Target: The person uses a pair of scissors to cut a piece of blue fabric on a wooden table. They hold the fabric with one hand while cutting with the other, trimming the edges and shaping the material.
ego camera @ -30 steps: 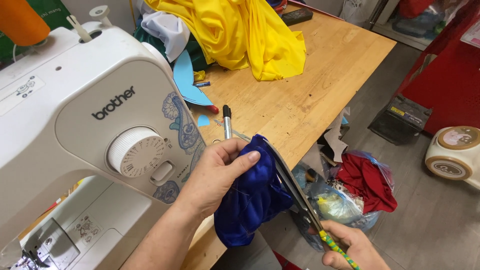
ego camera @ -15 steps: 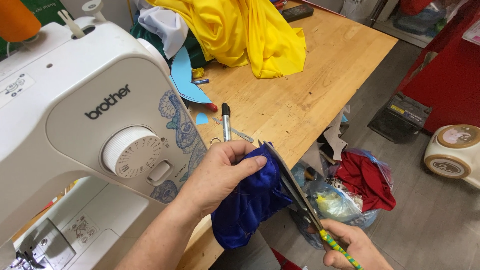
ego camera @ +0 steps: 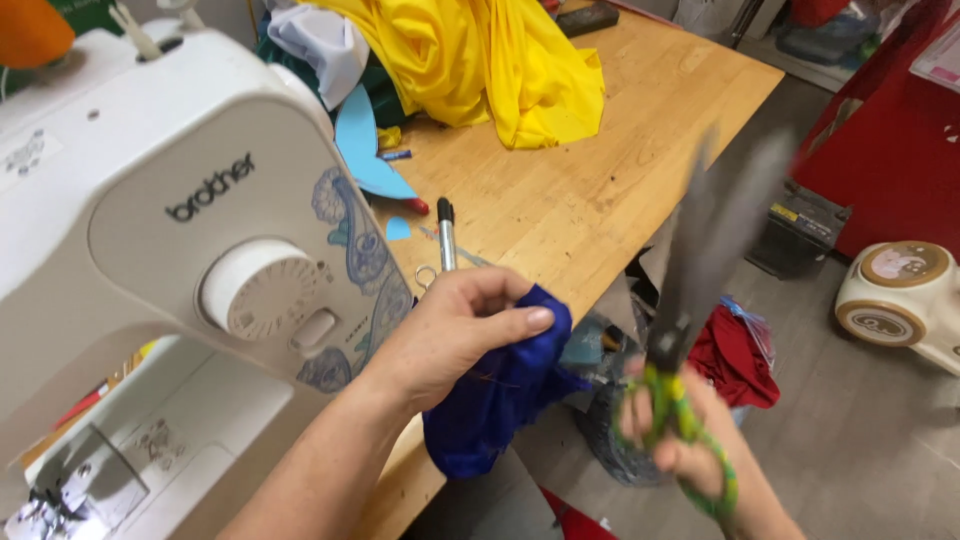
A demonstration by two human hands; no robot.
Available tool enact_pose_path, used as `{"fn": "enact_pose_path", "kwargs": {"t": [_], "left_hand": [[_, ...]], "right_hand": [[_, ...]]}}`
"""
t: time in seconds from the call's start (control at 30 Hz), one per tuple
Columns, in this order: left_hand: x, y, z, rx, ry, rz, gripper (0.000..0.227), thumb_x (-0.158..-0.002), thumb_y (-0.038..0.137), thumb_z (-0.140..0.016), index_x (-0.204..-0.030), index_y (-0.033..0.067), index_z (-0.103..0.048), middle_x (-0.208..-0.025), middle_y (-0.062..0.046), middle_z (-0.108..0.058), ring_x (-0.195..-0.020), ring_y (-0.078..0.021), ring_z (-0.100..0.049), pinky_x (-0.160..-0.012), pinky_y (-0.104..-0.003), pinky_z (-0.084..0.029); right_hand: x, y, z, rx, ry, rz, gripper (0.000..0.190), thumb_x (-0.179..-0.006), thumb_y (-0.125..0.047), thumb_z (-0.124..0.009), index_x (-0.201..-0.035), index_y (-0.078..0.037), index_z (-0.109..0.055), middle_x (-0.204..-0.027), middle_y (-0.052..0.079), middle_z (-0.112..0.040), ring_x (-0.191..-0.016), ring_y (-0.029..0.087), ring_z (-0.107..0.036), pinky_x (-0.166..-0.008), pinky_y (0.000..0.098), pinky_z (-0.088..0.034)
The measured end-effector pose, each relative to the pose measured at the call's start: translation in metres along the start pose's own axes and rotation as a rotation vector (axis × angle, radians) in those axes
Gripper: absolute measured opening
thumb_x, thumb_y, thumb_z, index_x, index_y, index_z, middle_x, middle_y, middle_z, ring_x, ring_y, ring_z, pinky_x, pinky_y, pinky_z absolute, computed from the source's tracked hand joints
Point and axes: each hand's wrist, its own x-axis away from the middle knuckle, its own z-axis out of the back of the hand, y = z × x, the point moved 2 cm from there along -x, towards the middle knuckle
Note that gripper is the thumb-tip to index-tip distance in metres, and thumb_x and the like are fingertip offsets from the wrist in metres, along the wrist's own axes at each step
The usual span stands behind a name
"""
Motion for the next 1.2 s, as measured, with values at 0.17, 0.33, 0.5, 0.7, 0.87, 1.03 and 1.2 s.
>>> {"fn": "enact_pose_path", "kwargs": {"t": [0.17, 0.33, 0.5, 0.7, 0.87, 1.03, 1.2], "left_hand": [[0.003, 0.007, -0.02, -0.091, -0.12, -0.153, 0.012, -0.091, 0.02, -0.074, -0.091, 0.0095, -0.07, -0.077, 0.001, -0.07, -0.068, -0.0061, -0.06, -0.062, -0.021, -0.047], [0.004, 0.01, -0.017, -0.141, -0.097, -0.461, 0.008, -0.094, 0.017, -0.073, -0.096, 0.0087, -0.072, -0.087, 0.006, -0.068, -0.082, -0.0025, -0.06, -0.075, -0.02, -0.051], [0.01, -0.02, 0.011, -0.647, -0.284, -0.262, 0.065, -0.068, 0.033, -0.087, -0.128, 0.0181, -0.068, -0.116, 0.009, -0.075, -0.104, -0.0047, -0.066, -0.093, -0.023, -0.052], [0.018, -0.026, 0.036, -0.106, -0.109, -0.038, 0.023, -0.074, 0.012, -0.086, -0.095, 0.0052, -0.077, -0.09, -0.004, -0.078, -0.085, -0.0162, -0.073, -0.086, -0.027, -0.058], [-0.018, -0.015, 0.007, 0.312, 0.02, -0.363, 0.021, -0.095, 0.015, -0.07, -0.113, 0.0049, -0.066, -0.1, -0.006, -0.073, -0.088, -0.014, -0.069, -0.084, -0.029, -0.058], [-0.04, 0.091, -0.017, -0.424, 0.437, -0.976, 0.005, -0.104, 0.017, -0.052, -0.1, 0.0141, -0.052, -0.094, 0.001, -0.054, -0.089, -0.0134, -0.051, -0.084, -0.033, -0.044], [-0.111, 0.189, -0.001, -1.303, 0.204, -1.242, 0.023, -0.105, 0.024, -0.065, -0.114, 0.0036, -0.073, -0.109, -0.015, -0.076, -0.095, -0.0366, -0.067, -0.078, -0.042, -0.045]], "right_hand": [[-0.042, -0.037, -0.018, 0.05, 0.145, -0.02, 0.088, -0.069, -0.03, -0.09, -0.14, -0.002, -0.048, -0.112, 0.013, -0.074, -0.105, 0.027, -0.072, -0.097, 0.0431, -0.057], [-0.066, -0.061, -0.063, 0.174, 0.257, -0.113, 0.044, -0.07, -0.007, -0.083, -0.107, -0.003, -0.06, -0.085, 0.002, -0.064, -0.076, 0.012, -0.061, -0.065, 0.027, -0.051], [-0.071, -0.065, -0.048, 0.165, 0.365, 0.027, 0.03, -0.072, -0.003, -0.081, -0.095, -0.006, -0.061, -0.076, 0.005, -0.069, -0.058, 0.014, -0.065, -0.055, 0.0243, -0.055], [-0.056, -0.094, -0.007, 0.297, 0.585, 0.094, 0.046, -0.076, -0.009, -0.079, -0.117, -0.006, -0.06, -0.08, 0.003, -0.064, -0.059, 0.012, -0.062, -0.059, 0.021, -0.055], [-0.045, -0.09, 0.011, 0.287, 0.609, 0.138, 0.028, -0.079, -0.001, -0.075, -0.101, -0.003, -0.057, -0.075, 0.008, -0.064, -0.055, 0.019, -0.063, -0.051, 0.0272, -0.058], [-0.055, -0.083, 0.006, 0.076, 0.735, 0.185, 0.049, -0.077, 0.003, -0.072, -0.123, -0.004, -0.058, -0.085, 0.002, -0.057, -0.058, 0.019, -0.063, -0.054, 0.0277, -0.059], [-0.062, -0.076, 0.012, 0.026, 0.666, 0.213, 0.04, -0.087, 0.003, -0.065, -0.125, 0.005, -0.052, -0.071, 0.014, -0.064, -0.066, 0.029, -0.067, -0.061, 0.0409, -0.058]]}}
